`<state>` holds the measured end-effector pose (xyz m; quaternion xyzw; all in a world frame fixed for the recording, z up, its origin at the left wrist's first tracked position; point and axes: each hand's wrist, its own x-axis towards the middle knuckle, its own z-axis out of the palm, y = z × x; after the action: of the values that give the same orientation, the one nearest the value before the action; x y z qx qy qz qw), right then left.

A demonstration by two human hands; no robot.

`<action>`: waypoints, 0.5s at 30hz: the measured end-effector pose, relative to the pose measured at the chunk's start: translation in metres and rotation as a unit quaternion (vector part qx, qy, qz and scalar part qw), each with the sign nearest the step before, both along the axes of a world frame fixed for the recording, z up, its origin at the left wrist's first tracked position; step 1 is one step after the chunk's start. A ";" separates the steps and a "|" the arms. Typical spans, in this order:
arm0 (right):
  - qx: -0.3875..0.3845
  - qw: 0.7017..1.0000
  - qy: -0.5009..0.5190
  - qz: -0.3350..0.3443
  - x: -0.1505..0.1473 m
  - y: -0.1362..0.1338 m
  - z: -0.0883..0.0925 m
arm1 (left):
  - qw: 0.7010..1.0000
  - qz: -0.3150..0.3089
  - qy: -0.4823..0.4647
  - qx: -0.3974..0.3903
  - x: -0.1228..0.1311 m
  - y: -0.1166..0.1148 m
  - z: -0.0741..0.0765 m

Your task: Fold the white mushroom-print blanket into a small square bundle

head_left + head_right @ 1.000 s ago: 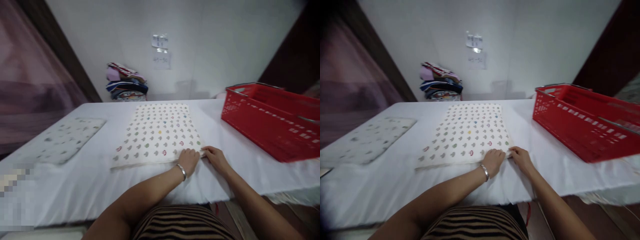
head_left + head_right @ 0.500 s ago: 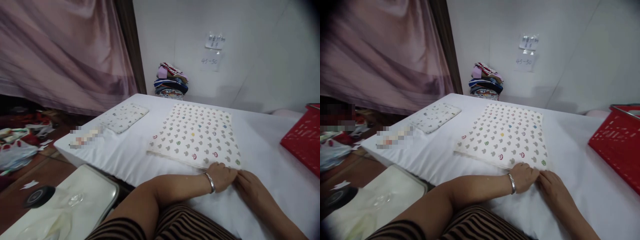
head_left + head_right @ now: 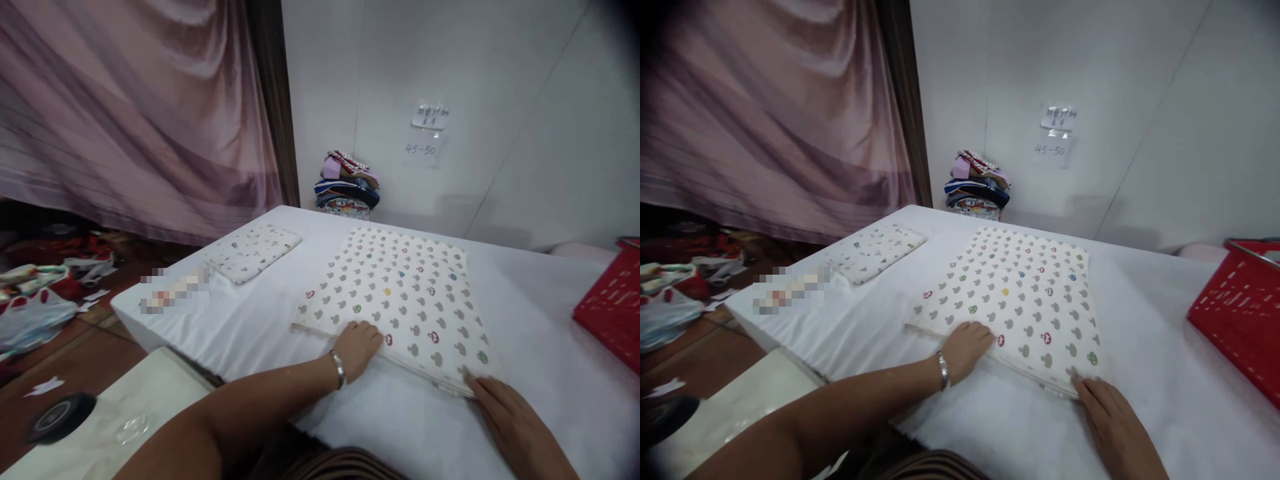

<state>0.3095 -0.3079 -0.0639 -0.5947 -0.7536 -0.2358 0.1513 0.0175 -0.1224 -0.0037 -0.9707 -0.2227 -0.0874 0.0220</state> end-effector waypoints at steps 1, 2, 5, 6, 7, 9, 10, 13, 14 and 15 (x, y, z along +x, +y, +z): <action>-0.003 1.000 0.000 -0.004 0.000 0.000 -0.001 | 1.000 0.024 0.001 -0.003 -0.012 0.007 -0.001; -0.010 1.000 0.001 -0.009 0.000 0.000 -0.003 | 0.999 0.047 -0.001 -0.005 -0.023 0.015 -0.002; -0.021 1.000 0.006 -0.014 0.001 0.001 -0.006 | 0.993 0.118 -0.012 0.008 -0.053 0.036 -0.006; -0.017 1.000 0.005 -0.010 0.001 0.001 -0.006 | 0.990 0.141 -0.011 0.014 -0.063 0.042 -0.007; -0.009 1.000 0.004 -0.004 0.001 0.002 -0.005 | 0.987 0.161 -0.009 0.018 -0.071 0.048 -0.008; 0.002 1.000 0.007 0.007 -0.002 0.003 0.000 | 0.982 0.187 -0.006 0.022 -0.087 0.057 -0.010; 0.003 1.000 0.013 0.010 -0.004 0.003 0.004 | 0.982 0.190 -0.008 0.024 -0.094 0.061 -0.012; -0.015 0.999 0.043 0.007 -0.012 0.004 0.016 | 0.984 0.174 -0.017 0.025 -0.111 0.072 -0.020; -0.025 0.998 0.053 0.004 -0.015 0.004 0.020 | 0.985 0.167 -0.021 0.026 -0.116 0.076 -0.023; -0.034 0.997 0.062 -0.001 -0.018 0.005 0.024 | 0.987 0.159 -0.023 0.026 -0.119 0.079 -0.027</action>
<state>0.2913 -0.3030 -0.0403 -0.6136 -0.7497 -0.1729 0.1777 -0.1013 -0.0430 -0.0304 -0.9197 -0.3725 -0.1112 0.0556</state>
